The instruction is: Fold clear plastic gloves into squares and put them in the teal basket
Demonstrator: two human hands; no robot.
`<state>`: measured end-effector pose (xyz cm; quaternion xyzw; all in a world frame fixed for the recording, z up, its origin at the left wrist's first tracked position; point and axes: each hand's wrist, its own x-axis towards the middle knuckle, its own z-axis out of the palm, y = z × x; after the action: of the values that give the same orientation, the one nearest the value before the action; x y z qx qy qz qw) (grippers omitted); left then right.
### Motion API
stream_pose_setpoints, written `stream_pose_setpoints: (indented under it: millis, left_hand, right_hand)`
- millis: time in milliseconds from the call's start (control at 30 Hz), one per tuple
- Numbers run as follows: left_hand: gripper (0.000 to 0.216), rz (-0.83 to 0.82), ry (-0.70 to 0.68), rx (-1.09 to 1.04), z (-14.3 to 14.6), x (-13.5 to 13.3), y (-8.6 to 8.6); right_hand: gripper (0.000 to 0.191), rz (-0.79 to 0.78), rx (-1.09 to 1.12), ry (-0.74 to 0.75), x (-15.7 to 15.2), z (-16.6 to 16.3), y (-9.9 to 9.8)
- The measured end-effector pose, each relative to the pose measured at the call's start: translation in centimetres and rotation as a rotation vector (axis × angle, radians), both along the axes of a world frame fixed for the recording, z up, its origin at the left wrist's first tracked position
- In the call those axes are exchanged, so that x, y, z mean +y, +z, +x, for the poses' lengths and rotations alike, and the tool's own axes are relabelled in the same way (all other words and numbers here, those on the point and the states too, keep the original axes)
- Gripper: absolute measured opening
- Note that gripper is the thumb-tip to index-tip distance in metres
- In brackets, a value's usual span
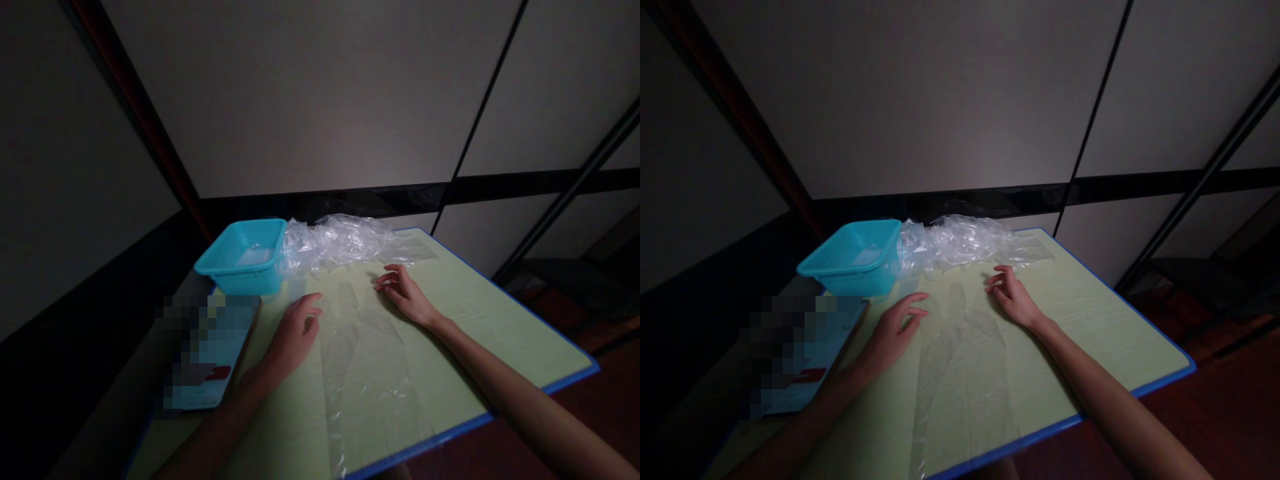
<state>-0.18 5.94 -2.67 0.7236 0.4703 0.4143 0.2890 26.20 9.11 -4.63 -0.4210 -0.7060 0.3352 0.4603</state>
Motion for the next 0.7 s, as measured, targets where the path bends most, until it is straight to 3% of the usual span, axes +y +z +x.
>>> stream_pose_setpoints:
  millis: [133, 233, 300, 433, 567, 700]
  left_hand:
    - [0.053, 0.021, 0.003, -0.024, 0.1, 0.0, -0.7]
    - [0.053, -0.009, -0.053, -0.121, 0.0, 0.1, -0.5]
    - [0.045, -0.141, -0.178, -0.300, 0.2, 0.0, -0.1]
    - [0.033, -0.503, -0.406, -0.628, 1.2, -0.8, 0.4]
    - [0.036, -0.702, -0.546, -0.692, 2.1, -1.2, 0.0]
    - [0.037, -0.851, -0.569, -0.640, 2.2, -0.8, -1.1]
  right_hand:
    - [0.033, 0.026, -0.012, -0.031, 0.1, 0.1, -0.1]
    - [0.028, 0.035, 0.123, -0.022, -0.2, -0.2, 0.5]
    - [0.024, -0.046, 0.277, 0.065, -0.7, -0.6, 1.2]
    - [0.017, -0.340, 0.473, 0.377, -2.2, -1.8, 2.2]
    - [0.018, -0.527, 0.488, 0.615, -2.9, -2.5, 2.0]
    - [0.019, -0.565, 0.431, 0.657, -2.8, -2.7, 1.6]
